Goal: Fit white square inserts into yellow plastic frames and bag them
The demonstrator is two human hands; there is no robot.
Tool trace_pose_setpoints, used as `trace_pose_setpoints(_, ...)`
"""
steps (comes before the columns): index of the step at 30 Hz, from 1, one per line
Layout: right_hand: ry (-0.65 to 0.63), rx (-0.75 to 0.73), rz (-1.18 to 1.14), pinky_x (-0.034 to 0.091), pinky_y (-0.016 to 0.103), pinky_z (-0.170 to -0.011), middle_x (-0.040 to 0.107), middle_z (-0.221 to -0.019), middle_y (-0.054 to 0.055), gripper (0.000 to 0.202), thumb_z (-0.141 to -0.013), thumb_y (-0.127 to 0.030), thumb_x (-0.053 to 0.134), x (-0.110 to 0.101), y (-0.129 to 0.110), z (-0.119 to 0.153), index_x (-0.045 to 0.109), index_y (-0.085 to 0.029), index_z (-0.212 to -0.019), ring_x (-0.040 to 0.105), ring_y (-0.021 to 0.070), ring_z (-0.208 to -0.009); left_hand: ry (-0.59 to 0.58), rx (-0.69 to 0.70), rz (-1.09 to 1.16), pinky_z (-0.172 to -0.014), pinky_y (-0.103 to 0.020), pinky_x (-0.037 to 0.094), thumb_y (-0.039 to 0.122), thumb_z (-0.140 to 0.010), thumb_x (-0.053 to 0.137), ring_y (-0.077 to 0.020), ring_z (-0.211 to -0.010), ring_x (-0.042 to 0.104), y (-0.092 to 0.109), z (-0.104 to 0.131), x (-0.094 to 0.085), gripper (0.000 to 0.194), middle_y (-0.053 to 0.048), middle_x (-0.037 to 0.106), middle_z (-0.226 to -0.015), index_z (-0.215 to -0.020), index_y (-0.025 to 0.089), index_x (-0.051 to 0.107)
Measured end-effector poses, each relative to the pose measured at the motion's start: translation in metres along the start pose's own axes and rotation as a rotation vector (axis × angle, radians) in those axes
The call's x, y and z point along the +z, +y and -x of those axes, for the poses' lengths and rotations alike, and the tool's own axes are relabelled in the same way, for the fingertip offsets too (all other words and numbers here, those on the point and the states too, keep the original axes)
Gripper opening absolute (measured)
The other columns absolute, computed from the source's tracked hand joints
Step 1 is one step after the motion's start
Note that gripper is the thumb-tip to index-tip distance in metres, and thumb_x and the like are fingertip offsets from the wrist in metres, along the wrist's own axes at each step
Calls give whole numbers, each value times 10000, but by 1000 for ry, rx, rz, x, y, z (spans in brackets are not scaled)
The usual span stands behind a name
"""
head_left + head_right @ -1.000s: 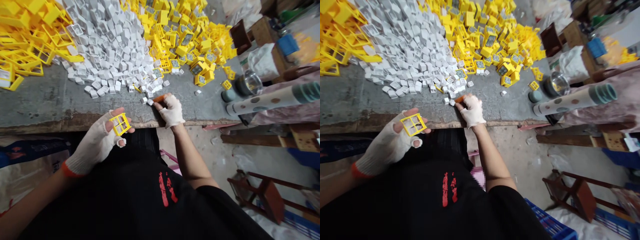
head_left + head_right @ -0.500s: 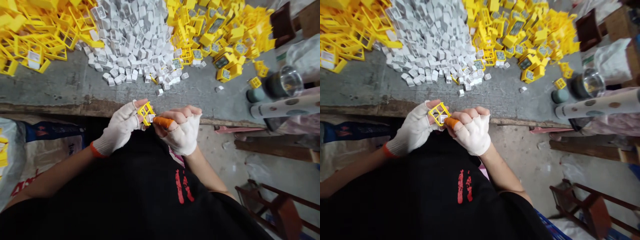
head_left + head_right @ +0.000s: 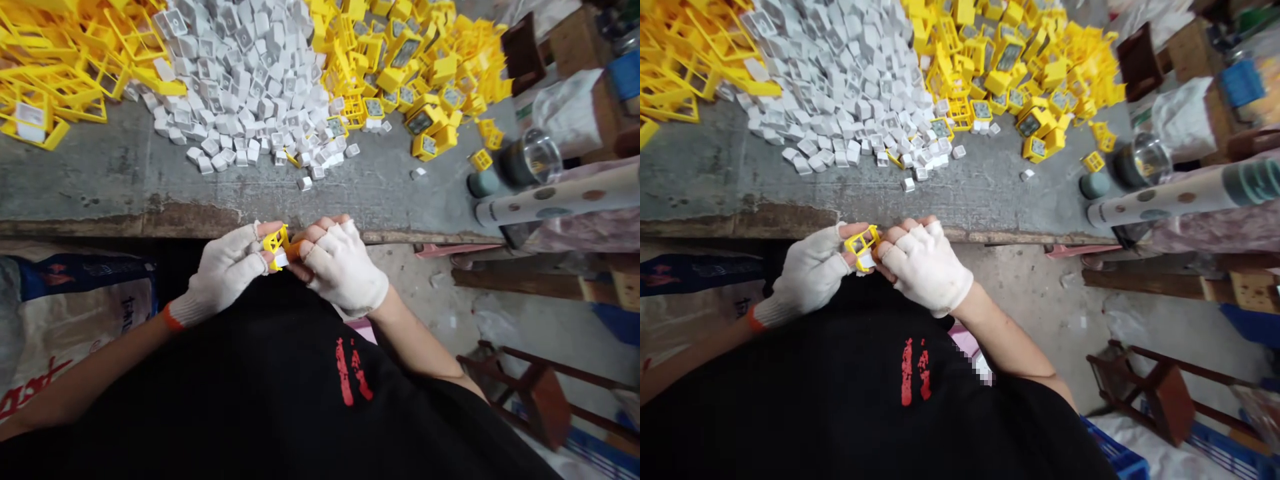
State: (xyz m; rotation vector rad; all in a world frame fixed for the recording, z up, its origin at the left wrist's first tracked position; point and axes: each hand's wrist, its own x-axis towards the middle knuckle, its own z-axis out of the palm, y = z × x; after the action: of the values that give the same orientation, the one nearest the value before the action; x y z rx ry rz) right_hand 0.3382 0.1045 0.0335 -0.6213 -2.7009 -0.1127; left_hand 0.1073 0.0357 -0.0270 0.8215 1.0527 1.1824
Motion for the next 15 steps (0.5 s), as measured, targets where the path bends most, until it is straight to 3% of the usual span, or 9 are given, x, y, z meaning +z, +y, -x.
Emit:
trace_pose_setpoints(5,-16,-33,-80,400,454,-956,800,-1051,17,202,-1180,-327,618,-5,11,2,780,-263,-1077,600,234,-952,-39,80,-110,-844,-370,678,365,-1015,864,-229,-914,787,-7,-1,3,449,-47,817,-968,-1459,294,873)
trace_pose_setpoints(7,12,-42,-40,422,463,-953,792,-1016,23,190,-1160,-306,633,-5,9,1,773,-257,-1041,608,241,-952,-38,145,-131,-925,-382,679,309,-1025,836,-231,-998,802,-7,-2,5,437,-56,842,-1074,-1461,293,867)
trace_pose_setpoints(10,44,-8,30,438,476,-957,759,-969,48,191,-1135,-249,617,-6,0,-4,782,-237,-1040,625,266,-980,-20,381,-238,-1059,-421,673,216,-975,846,-269,-1203,812,-2,-5,4,443,-85,853,-1352,-1408,307,885)
trace_pose_setpoints(13,-55,86,26,441,486,-974,745,-972,69,215,-1128,-262,593,-8,-12,-11,793,-227,-1058,638,288,-996,-73,564,-382,-1152,-494,665,166,-892,896,-335,-1316,807,5,-7,0,415,-106,850,-1427,-1283,303,924)
trace_pose_setpoints(15,-127,128,-2,439,470,-953,753,-978,80,219,-1124,-291,599,-10,-17,-15,802,-215,-1095,645,285,-969,-95,573,-432,-1209,-536,640,174,-884,909,-358,-1334,805,7,-7,-3,361,-113,857,-1418,-1223,294,936)
